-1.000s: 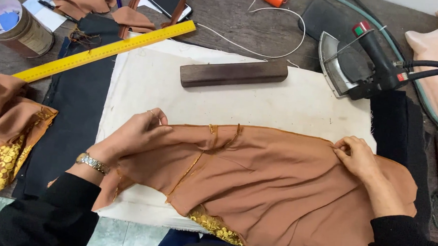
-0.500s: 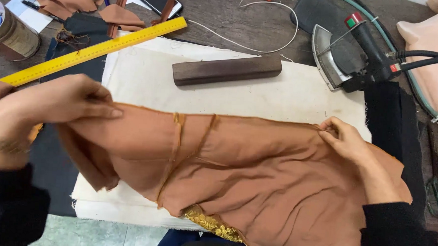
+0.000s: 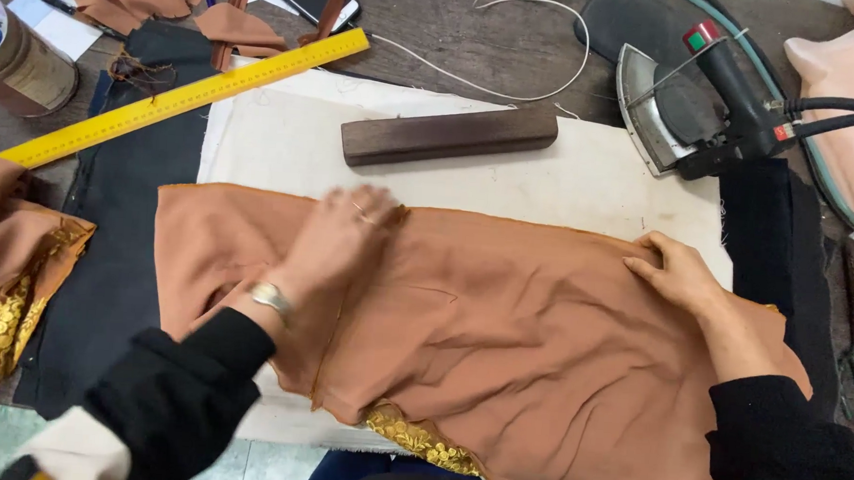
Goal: Ironing and pressing the details of a brown dress with gold lace using a steam iron and a wooden block.
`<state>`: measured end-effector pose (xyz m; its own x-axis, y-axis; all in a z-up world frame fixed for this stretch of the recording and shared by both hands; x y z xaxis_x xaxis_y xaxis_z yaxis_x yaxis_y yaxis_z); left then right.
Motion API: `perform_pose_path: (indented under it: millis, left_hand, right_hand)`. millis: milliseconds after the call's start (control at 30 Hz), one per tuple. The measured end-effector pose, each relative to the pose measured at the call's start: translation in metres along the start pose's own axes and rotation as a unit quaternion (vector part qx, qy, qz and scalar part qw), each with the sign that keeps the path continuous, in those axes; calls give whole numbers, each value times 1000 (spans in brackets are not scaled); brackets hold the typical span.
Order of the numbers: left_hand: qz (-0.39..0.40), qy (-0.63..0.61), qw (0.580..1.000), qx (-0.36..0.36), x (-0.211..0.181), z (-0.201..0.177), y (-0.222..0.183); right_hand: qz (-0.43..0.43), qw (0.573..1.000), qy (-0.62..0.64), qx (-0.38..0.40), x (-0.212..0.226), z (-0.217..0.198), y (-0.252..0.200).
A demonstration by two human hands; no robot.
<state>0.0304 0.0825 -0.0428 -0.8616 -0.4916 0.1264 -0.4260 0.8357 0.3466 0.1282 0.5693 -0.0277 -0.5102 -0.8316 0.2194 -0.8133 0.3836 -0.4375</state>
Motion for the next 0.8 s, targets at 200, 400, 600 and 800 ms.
perform_pose_path:
  millis: [200,400,600,800]
  left_hand:
    - [-89,-128,976,153,-34,-3,8]
    - [-99,-230,948,195,-21,-13,3]
    - [-118,-200,969,79,-3,-2,-5]
    - [-199,-197,953,117,56,-23,-27]
  right_hand:
    - [2,1000,14,6,-4,4,2]
    - [2,1000,4,13,-5,5,5]
    - [4,1000,6,21,8,-9,-7]
    - [118,987,-3,105,-26,-54,-26]
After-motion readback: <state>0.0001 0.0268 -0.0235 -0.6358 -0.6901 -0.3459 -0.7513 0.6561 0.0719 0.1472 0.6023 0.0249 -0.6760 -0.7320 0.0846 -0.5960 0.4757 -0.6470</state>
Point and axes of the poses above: each hand's wrist, its own y-axis towards the middle knuckle, its own z-axis out of the palm, x = y × z, the point moved 3 cm from there along y, towards the middle knuckle, and after that the axes turned 11 degrees about z, right-handed, at the moved point
